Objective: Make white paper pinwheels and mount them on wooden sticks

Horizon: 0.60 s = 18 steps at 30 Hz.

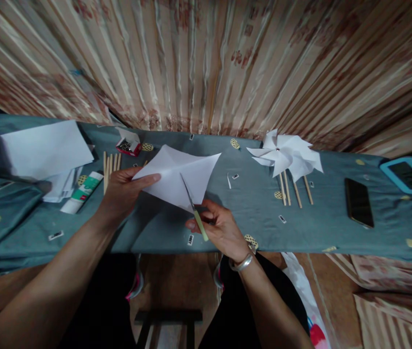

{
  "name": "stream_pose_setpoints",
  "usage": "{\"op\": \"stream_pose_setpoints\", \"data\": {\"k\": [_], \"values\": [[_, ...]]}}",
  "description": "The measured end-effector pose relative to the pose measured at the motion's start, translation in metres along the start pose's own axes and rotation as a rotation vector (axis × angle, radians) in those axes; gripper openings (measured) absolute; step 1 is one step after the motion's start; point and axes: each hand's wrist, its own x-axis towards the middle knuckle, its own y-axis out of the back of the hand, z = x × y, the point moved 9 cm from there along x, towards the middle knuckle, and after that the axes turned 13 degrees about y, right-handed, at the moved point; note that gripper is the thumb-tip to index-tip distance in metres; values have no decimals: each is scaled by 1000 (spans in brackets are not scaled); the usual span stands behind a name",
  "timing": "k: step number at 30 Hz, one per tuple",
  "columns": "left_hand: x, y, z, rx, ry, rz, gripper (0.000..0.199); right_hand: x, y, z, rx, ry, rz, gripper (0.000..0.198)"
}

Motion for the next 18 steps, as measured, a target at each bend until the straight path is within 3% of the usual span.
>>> {"op": "stream_pose_setpoints", "data": {"k": [18], "values": [[0, 0, 1, 7, -5, 4, 24, 0, -1, 2, 52, -17, 13, 57]]}}
